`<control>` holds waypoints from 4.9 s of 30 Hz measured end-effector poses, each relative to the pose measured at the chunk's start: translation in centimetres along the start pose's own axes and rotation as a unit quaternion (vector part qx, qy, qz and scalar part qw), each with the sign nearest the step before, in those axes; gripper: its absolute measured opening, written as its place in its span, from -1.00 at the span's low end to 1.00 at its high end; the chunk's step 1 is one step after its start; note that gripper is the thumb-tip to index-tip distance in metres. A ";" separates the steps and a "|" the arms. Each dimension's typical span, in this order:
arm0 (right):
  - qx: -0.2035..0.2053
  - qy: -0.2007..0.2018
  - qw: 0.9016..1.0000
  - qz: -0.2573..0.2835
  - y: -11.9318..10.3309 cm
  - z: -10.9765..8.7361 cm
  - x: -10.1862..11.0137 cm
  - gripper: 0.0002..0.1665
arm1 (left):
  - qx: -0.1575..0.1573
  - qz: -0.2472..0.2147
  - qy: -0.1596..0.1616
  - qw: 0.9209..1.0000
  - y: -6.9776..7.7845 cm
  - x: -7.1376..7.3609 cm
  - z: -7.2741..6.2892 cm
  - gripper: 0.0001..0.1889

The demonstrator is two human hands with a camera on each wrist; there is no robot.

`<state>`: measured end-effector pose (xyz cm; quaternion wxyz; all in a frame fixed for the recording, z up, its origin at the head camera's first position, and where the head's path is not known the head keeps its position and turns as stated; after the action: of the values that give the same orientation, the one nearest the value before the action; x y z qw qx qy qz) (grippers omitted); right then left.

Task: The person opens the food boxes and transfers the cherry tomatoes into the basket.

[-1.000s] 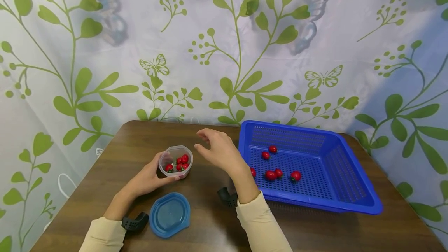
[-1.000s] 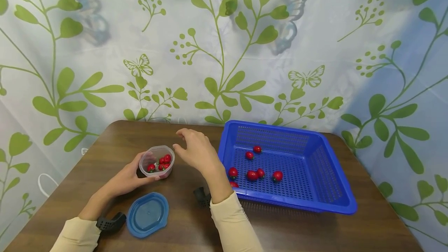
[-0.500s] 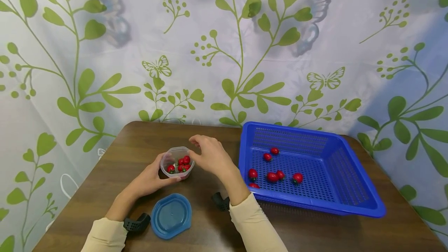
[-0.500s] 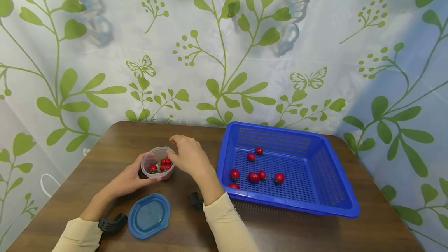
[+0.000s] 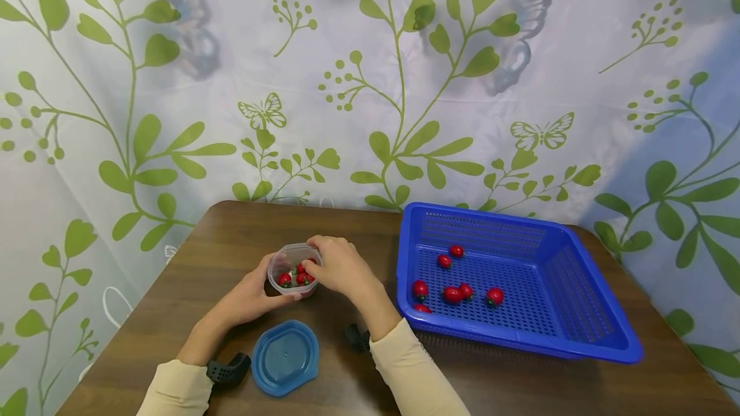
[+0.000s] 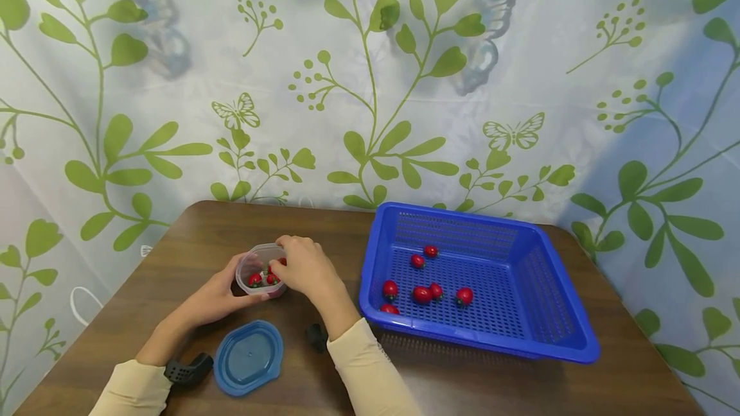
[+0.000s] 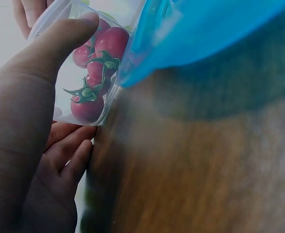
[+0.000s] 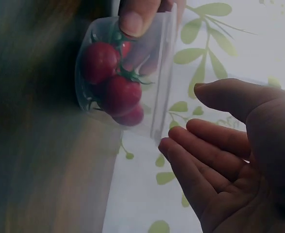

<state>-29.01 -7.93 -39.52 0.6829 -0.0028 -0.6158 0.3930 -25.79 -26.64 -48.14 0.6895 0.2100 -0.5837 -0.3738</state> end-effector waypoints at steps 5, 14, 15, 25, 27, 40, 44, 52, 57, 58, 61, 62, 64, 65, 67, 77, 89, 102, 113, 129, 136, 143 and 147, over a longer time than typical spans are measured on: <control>-0.012 -0.009 1.000 -0.005 0.0 0.1 -0.5 -0.48 | -0.010 -0.003 -0.003 1.000 0.2 -0.1 -0.1 -0.10; -0.006 0.013 1.000 -0.020 -0.5 0.2 -0.6 -0.50 | -0.003 -0.004 -0.005 1.000 0.3 0.1 -0.2 -0.08; -0.004 0.013 1.000 -0.017 -0.6 0.2 -0.6 -0.50 | -0.004 -0.005 -0.006 1.000 0.3 0.1 -0.1 -0.08; -0.006 -0.025 1.000 0.001 -1.4 0.0 -2.0 -0.47 | -0.011 -0.004 0.001 1.000 0.2 0.0 -0.2 -0.08; -0.008 -0.026 1.000 0.005 -1.5 0.0 -2.2 -0.50 | -0.006 -0.002 -0.002 1.000 0.1 -0.1 -0.1 -0.06; 0.005 -0.025 0.999 -0.026 -2.3 0.3 -2.9 -0.69 | 0.005 -0.006 -0.009 1.000 0.2 0.1 -0.2 -0.04; 0.011 -0.033 0.999 -0.040 -2.4 0.4 -3.2 -0.71 | -0.004 -0.003 -0.008 1.000 0.2 0.0 -0.2 -0.06; 0.027 -0.041 0.998 -0.046 -2.7 0.6 -4.0 -0.65 | -0.019 0.003 -0.010 1.000 0.3 -0.1 -0.1 -0.08; 0.020 -0.039 0.998 -0.044 -2.6 0.7 -4.1 -0.65 | -0.021 0.000 -0.010 1.000 0.1 -0.1 0.0 -0.08; 0.017 -0.038 0.998 -0.045 -2.6 0.7 -4.0 -0.66 | -0.020 -0.001 -0.010 1.000 0.1 -0.2 0.0 -0.07; 0.011 -0.033 0.998 -0.053 -2.6 0.7 -4.1 -0.68 | -0.017 -0.003 -0.008 1.000 0.1 -0.3 0.1 -0.07; 0.011 -0.030 0.998 -0.056 -2.6 0.7 -4.1 -0.69 | -0.016 -0.003 -0.008 1.000 0.1 -0.3 0.1 -0.07; 0.010 -0.025 0.998 -0.060 -2.6 0.8 -4.1 -0.72 | -0.013 -0.004 -0.008 1.000 0.1 -0.3 0.0 -0.07; 0.007 -0.023 0.998 -0.061 -2.5 0.8 -4.1 -0.73 | -0.011 -0.006 -0.009 1.000 0.1 -0.4 0.0 -0.07; 0.000 -0.020 0.998 -0.062 -2.5 0.8 -4.1 -0.76 | -0.008 -0.006 -0.010 1.000 0.1 -0.4 0.0 -0.06; -0.010 -0.010 0.997 -0.072 -2.7 1.1 -3.9 -0.86 | -0.007 -0.003 -0.007 1.000 0.0 -0.2 -0.1 -0.07; -0.007 -0.009 0.997 -0.081 -2.6 1.3 -3.7 -0.92 | -0.014 0.000 -0.004 1.000 0.2 -0.1 0.1 -0.07; -0.008 -0.032 0.997 -0.069 -2.4 1.3 -4.2 -0.82 | -0.018 -0.003 -0.008 1.000 0.2 0.0 0.1 -0.06; 0.025 -0.066 0.996 -0.055 -2.1 1.4 -4.8 -0.67 | -0.005 -0.007 -0.012 1.000 0.4 0.0 -0.2 -0.02; 0.018 -0.087 0.996 -0.032 -2.0 1.5 -4.7 -0.77 | -0.018 -0.010 -0.014 1.000 0.5 -0.3 -0.2 -0.06; 0.027 -0.104 0.994 -0.013 -2.0 1.5 -4.8 -0.62 | -0.007 -0.010 -0.020 1.000 0.5 -0.3 -0.2 -0.01; 0.029 -0.113 0.993 -0.005 -2.0 1.4 -4.9 -0.63 | -0.011 -0.007 -0.020 1.000 0.6 -0.3 -0.4 -0.01; 0.030 -0.093 0.995 -0.002 -2.2 1.5 -4.8 -0.70 | -0.007 0.000 -0.019 1.000 0.5 -0.2 -0.3 -0.02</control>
<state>-28.76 -12.80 -42.13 0.6229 0.0555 -0.6646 0.4090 -25.38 -26.19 -47.98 0.6798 0.1984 -0.5938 -0.3820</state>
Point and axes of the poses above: each hand's wrist, its own z-axis towards the middle knuckle, its own x-axis out of the back of the hand, y = z × x, the point moved 5 cm from there along z, towards the middle knuckle, and after that the axes turned 7 degrees about y, right-handed, at the moved point
